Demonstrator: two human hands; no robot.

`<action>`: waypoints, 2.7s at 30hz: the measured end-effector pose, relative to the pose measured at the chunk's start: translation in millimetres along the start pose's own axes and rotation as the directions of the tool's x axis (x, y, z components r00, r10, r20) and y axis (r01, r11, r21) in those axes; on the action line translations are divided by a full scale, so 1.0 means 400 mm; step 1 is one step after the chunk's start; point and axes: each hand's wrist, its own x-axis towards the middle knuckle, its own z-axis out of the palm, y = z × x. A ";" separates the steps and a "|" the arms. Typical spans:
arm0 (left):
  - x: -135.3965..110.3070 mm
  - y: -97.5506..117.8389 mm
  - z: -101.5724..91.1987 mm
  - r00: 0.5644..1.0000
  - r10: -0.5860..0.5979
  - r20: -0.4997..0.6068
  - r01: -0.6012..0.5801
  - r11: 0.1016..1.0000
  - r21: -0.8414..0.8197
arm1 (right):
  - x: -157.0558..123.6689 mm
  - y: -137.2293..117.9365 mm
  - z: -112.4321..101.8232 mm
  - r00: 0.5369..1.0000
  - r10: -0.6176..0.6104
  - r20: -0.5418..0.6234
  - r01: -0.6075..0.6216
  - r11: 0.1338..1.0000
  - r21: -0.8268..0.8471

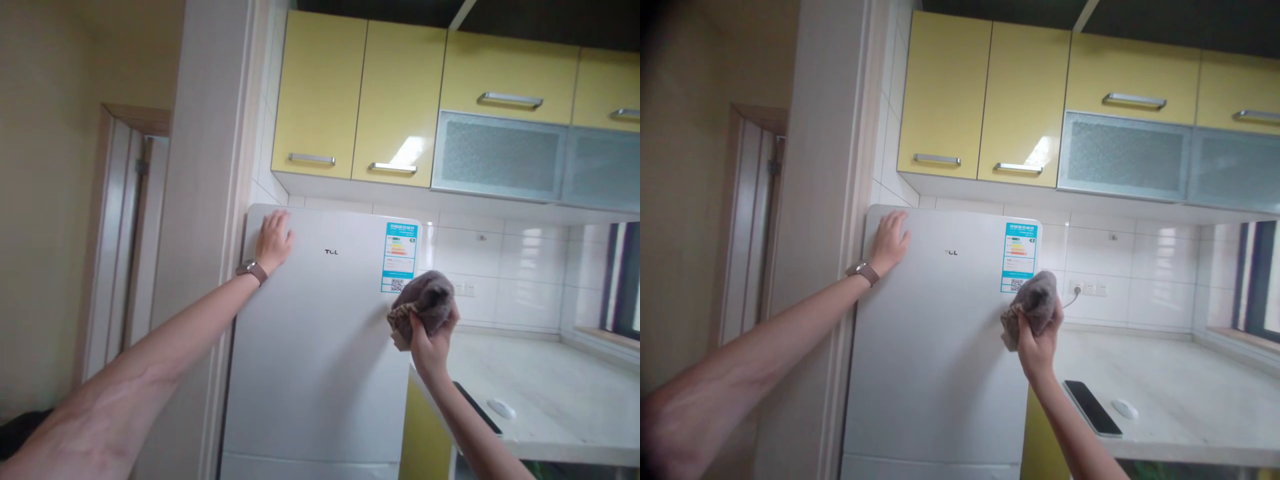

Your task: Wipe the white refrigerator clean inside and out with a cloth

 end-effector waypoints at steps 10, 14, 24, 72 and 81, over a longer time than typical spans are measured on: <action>0.086 -0.125 0.031 0.998 0.050 -0.039 -0.041 0.976 0.214 | 0.207 0.008 0.228 0.736 -0.384 0.557 0.676 0.453 -0.581; 0.079 -0.129 0.042 0.996 0.050 -0.069 -0.033 0.974 0.225 | 0.246 -0.060 0.312 0.698 -0.440 0.565 0.716 0.446 -0.537; 0.088 -0.128 0.037 0.999 0.029 -0.023 -0.024 0.980 0.198 | 0.301 -0.296 0.575 0.464 -0.539 0.703 0.875 0.400 -0.272; 0.057 0.148 0.091 0.971 0.161 0.179 -0.131 0.977 -0.170 | 0.323 -0.293 0.578 0.581 -0.414 0.701 0.740 0.628 -0.242; 0.042 0.193 0.108 0.976 -0.021 0.217 0.016 1.000 0.027 | 0.529 -0.218 0.357 0.788 -0.431 0.440 0.600 0.698 -0.390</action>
